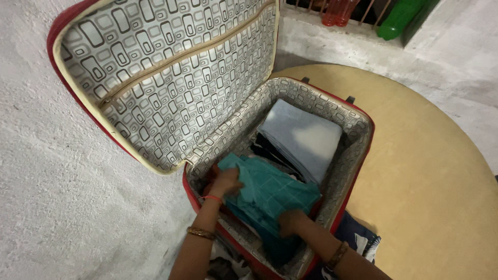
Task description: The person folds and places several pieces of clothing into an open suitcase. They handle a teal checkered shirt, a pair of light blue jeans, and a dark blue patterned garment, arranging each item inside the suitcase.
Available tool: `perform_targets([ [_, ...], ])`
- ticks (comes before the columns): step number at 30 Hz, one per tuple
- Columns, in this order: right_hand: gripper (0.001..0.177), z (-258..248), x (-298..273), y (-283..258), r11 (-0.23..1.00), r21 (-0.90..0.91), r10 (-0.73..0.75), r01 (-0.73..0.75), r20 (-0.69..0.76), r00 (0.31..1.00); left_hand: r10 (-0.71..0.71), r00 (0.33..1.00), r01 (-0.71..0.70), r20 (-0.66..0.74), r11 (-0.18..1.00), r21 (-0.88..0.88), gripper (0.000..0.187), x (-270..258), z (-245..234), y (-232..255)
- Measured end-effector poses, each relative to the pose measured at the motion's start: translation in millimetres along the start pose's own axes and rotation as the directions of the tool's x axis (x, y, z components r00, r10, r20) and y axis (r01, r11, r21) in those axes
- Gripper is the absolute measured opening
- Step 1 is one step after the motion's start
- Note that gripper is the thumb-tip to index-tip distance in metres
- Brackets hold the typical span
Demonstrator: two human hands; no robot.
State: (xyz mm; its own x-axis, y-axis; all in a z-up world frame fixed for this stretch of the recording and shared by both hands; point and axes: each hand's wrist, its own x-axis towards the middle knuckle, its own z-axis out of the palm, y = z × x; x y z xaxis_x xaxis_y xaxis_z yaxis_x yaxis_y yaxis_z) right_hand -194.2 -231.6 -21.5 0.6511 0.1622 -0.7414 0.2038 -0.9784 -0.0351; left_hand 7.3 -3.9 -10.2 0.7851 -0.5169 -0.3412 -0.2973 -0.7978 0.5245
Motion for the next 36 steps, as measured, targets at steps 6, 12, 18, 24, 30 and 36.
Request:
perform_targets([
  [6,0.039,-12.8,-5.1,-4.9,1.000,-0.008,-0.007,0.009,0.181,0.983,0.100,0.987,-0.101,-0.124,0.995,0.002,0.034,20.4,15.4,-23.4],
  [12,0.040,-23.2,-23.0,-14.5,0.996,-0.063,-0.053,0.069,0.234,0.971,-0.161,0.983,0.164,-0.087,0.986,0.018,0.043,-33.0,-20.1,33.1],
  [18,0.046,-31.7,-27.5,4.3,0.946,0.307,0.173,-0.102,-0.214,0.961,0.469,0.721,-0.312,-0.510,0.877,0.366,0.047,-68.4,-40.5,75.8],
  [24,0.057,-28.9,11.8,60.9,0.969,0.239,0.228,-0.067,-0.751,0.620,0.553,0.820,-0.459,-0.150,0.791,0.405,0.051,-21.6,3.7,91.4],
  [30,0.095,-19.8,53.0,100.1,0.905,0.421,0.165,0.059,-0.475,0.864,0.254,0.966,-0.255,0.058,0.881,0.398,0.049,7.7,24.6,103.8],
  [36,0.128,-18.5,48.4,88.8,0.906,0.420,0.209,-0.049,-0.344,0.915,0.008,0.993,-0.054,0.114,0.911,0.409,0.068,-5.6,7.4,111.7],
])
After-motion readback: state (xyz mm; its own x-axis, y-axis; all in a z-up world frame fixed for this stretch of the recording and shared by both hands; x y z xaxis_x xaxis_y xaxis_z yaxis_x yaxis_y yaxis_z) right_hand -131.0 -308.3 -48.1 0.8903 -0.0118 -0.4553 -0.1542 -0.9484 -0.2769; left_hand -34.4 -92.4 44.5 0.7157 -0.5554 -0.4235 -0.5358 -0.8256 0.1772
